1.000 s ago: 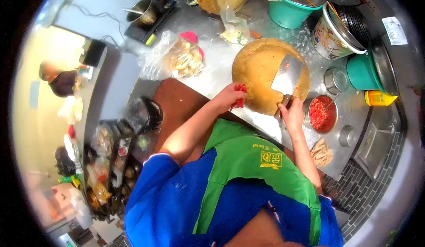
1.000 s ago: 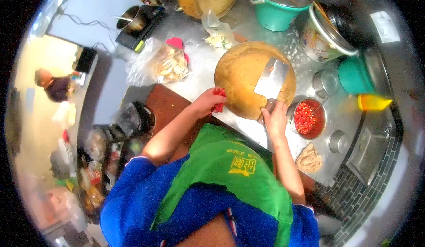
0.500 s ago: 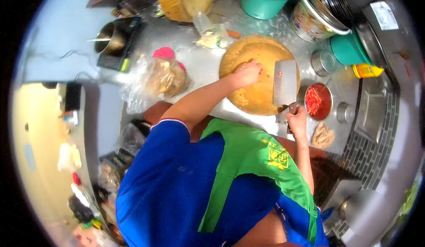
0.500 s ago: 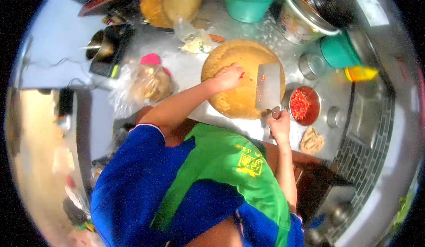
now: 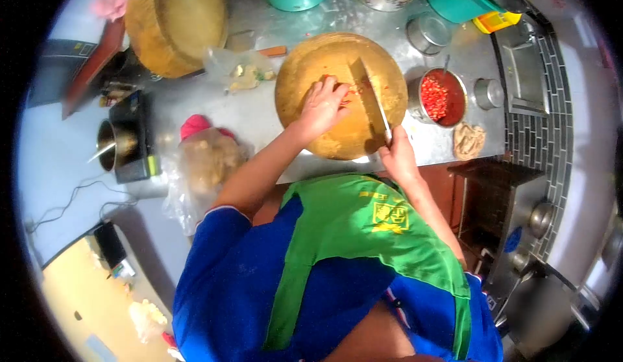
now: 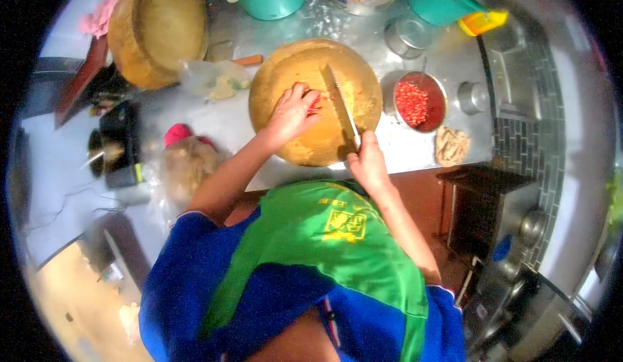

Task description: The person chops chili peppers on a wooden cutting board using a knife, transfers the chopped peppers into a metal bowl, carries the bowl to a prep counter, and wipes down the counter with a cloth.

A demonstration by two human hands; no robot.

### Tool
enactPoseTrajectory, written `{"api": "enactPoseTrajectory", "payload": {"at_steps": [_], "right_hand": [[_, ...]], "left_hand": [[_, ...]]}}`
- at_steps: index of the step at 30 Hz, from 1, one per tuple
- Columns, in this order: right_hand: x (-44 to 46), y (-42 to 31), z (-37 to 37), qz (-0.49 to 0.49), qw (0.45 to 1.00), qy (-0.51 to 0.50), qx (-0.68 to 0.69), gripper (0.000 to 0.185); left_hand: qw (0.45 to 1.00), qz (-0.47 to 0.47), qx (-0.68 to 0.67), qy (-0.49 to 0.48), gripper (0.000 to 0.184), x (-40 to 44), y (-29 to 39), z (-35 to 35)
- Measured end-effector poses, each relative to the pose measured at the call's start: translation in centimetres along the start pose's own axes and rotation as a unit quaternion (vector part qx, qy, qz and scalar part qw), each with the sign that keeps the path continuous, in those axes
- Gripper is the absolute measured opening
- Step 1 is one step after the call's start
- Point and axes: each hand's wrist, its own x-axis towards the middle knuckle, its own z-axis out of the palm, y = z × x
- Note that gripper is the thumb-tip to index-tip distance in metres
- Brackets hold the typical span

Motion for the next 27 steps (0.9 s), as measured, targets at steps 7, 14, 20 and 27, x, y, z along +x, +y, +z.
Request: {"api": "enactPoseTrajectory", "payload": {"at_steps": [7, 14, 20, 27], "right_hand": [[0.0, -1.5, -1.0, 0.003, 0.997, -0.014, -0.076, 0.036], [0.1, -1.2, -1.0, 0.014, 0.998, -0.029, -0.062, 0.034], [0.2, -0.9, -1.0, 0.002, 0.998, -0.023, -0.065, 0.034], [0.2, -0.6, -0.9, -0.008, 0.997, -0.021, -0.069, 0.035]], "left_hand": [[0.986, 0.023, -0.155, 0.06, 0.052, -0.2, -3.5, 0.4], [0.989, 0.048, -0.062, 0.122, 0.051, -0.1, -6.5, 3.1], [0.992, 0.075, 0.017, 0.096, 0.057, -0.1, -3.0, 2.6], [0.982, 0.171, -0.079, 0.035, 0.059, -0.7, -3.6, 5.5]]}}
